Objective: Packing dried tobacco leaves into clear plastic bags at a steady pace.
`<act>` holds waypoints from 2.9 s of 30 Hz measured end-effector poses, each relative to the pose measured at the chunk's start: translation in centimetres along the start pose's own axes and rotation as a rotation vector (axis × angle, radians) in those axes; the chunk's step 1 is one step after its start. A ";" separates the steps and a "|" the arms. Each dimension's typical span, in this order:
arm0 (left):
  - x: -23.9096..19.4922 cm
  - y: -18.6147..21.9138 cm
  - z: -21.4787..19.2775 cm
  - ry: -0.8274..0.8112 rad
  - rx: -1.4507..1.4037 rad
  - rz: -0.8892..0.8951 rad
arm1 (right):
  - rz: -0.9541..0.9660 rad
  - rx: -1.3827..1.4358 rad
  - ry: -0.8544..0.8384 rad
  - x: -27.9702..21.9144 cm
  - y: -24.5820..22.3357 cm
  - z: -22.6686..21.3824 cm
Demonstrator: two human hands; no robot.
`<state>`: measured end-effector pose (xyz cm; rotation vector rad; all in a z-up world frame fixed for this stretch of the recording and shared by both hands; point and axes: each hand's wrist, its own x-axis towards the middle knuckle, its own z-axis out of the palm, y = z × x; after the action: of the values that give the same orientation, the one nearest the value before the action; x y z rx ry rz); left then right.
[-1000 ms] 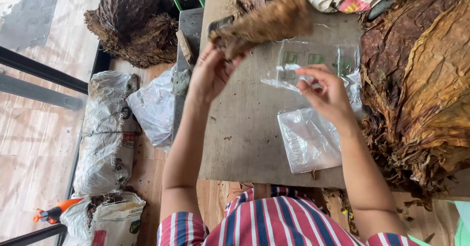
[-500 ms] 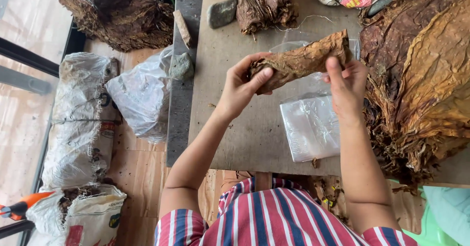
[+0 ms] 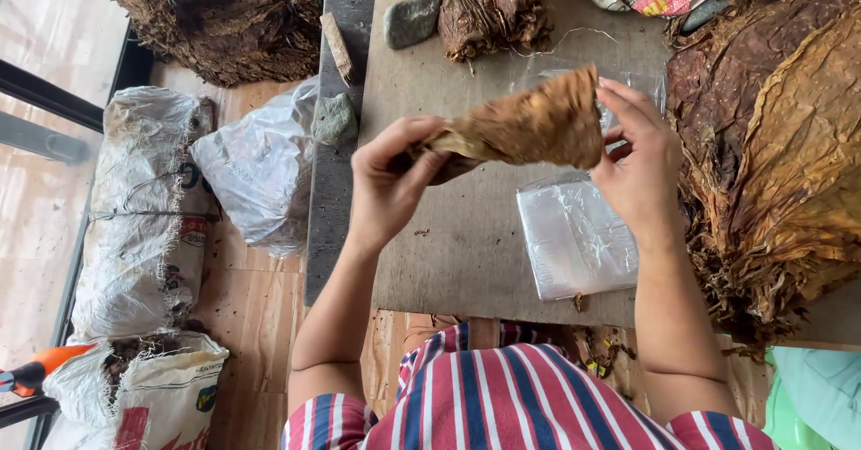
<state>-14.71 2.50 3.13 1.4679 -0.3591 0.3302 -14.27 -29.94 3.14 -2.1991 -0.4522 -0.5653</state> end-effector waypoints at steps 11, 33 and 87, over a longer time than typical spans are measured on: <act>-0.1 -1.9 5.0 -0.104 0.336 0.004 | -0.138 -0.295 -0.124 -1.4 -2.5 4.9; -6.3 -15.6 10.8 0.097 -0.029 -0.154 | -0.604 -0.252 -0.372 -7.1 -5.3 8.0; 7.1 -3.9 6.7 -0.301 -0.492 -0.199 | 0.393 1.229 0.276 -5.9 9.3 1.2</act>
<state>-6.84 -4.49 3.10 1.0527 -0.4913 -0.1385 -14.36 -35.55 -6.46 -0.9643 -0.1223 -0.2351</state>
